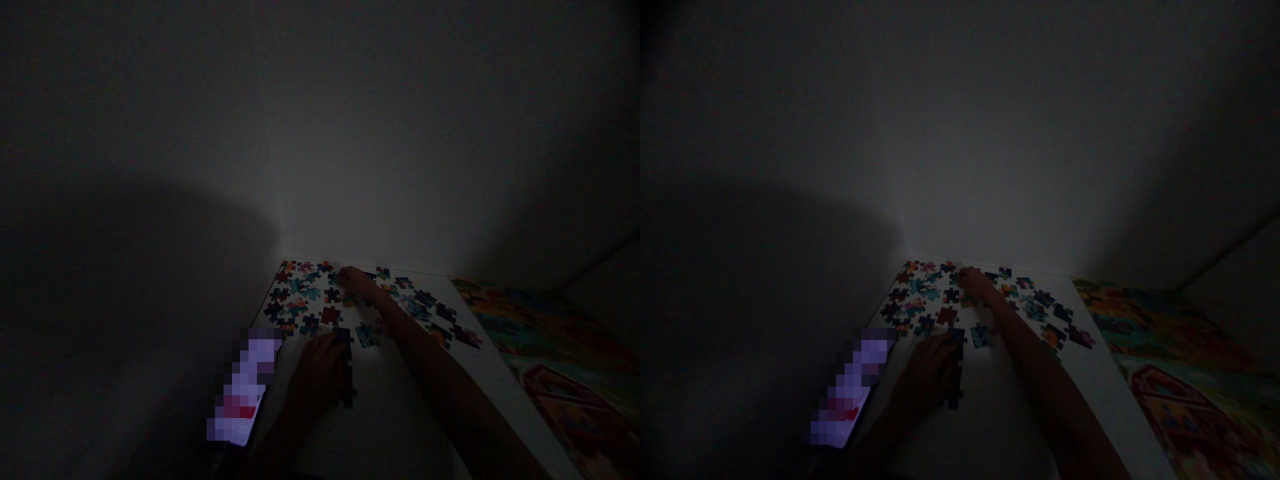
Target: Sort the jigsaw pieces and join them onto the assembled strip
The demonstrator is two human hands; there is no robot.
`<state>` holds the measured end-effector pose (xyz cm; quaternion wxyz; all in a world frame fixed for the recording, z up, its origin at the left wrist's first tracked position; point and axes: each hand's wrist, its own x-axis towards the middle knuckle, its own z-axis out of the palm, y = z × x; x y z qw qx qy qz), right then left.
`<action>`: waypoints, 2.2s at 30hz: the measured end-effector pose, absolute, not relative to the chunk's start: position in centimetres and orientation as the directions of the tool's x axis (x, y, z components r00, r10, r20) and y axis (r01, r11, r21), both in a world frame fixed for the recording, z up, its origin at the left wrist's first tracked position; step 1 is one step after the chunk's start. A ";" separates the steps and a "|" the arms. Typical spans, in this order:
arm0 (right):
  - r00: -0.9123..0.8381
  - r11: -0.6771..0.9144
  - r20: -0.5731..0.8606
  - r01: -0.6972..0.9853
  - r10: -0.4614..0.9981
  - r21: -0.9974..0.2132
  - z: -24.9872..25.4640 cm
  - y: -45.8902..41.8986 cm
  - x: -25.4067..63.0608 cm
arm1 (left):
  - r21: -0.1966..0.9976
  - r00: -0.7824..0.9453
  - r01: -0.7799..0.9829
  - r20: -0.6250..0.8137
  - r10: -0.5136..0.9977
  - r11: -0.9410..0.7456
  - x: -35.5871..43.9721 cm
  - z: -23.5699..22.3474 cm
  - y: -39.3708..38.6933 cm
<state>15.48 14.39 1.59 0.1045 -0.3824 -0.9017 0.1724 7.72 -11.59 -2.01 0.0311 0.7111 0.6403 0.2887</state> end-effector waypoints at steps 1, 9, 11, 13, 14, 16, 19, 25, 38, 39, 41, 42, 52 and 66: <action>-0.657 0.630 0.064 0.684 0.751 -0.368 1.7 15.2 15.5 | 0.414 0.010 0.893 0.368 0.930 -0.174 7.7 -2.0 -11.6; -0.531 0.521 0.017 0.824 0.847 -0.224 1.5 17.5 16.7 | 0.424 0.004 0.889 0.372 0.928 -0.174 7.8 -1.7 -11.6; -0.514 0.499 -0.012 0.838 0.858 -0.219 1.6 17.6 16.7 | 0.425 0.005 0.888 0.376 0.927 -0.177 7.8 -1.6 -11.6; -0.502 0.482 -0.030 0.844 0.865 -0.235 1.8 17.4 16.9 | 0.423 0.005 0.888 0.383 0.924 -0.180 7.8 -1.6 -11.5; -0.498 0.476 -0.031 0.843 0.866 -0.250 1.9 17.2 17.0 | 0.421 0.006 0.888 0.388 0.922 -0.183 7.8 -1.7 -11.5; -0.505 0.479 -0.017 0.828 0.863 -0.291 2.2 16.3 17.5 | 0.422 0.012 0.886 0.392 0.920 -0.191 7.7 -1.8 -11.4; -0.543 0.519 0.040 0.776 0.839 -0.359 2.4 14.0 18.9 | 0.435 0.012 0.880 0.381 0.924 -0.190 7.7 -1.7 -11.3; -0.659 0.487 0.092 0.446 0.746 -0.751 1.3 7.1 26.7 | 0.474 -0.016 0.868 0.327 0.945 -0.150 7.9 -1.3 -11.2; -0.582 0.606 0.298 0.452 0.756 -0.654 -2.2 -4.3 33.2 | 0.464 0.034 0.869 0.289 0.957 -0.171 7.1 -1.8 -11.7; -0.586 0.632 0.323 0.457 0.743 -0.626 -2.3 -4.5 33.1 | 0.457 0.039 0.872 0.296 0.954 -0.177 7.0 -1.9 -11.9; -0.581 0.646 0.341 0.468 0.739 -0.603 -2.4 -4.8 33.1 | 0.429 0.051 0.883 0.321 0.946 -0.194 6.9 -1.9 -12.1; -0.574 0.641 0.341 0.472 0.744 -0.605 -2.4 -4.8 33.1 | 0.413 0.057 0.889 0.330 0.942 -0.198 6.9 -1.9 -12.2; -0.541 0.573 0.305 0.440 0.784 -0.692 -2.5 -4.9 33.5 | 0.329 0.066 0.928 0.321 0.945 -0.176 6.9 -2.4 -12.4; -0.508 0.517 0.276 0.427 0.816 -0.742 -0.9 -5.4 33.4 | 0.237 0.123 0.942 0.415 0.902 -0.237 5.8 -3.3 -11.8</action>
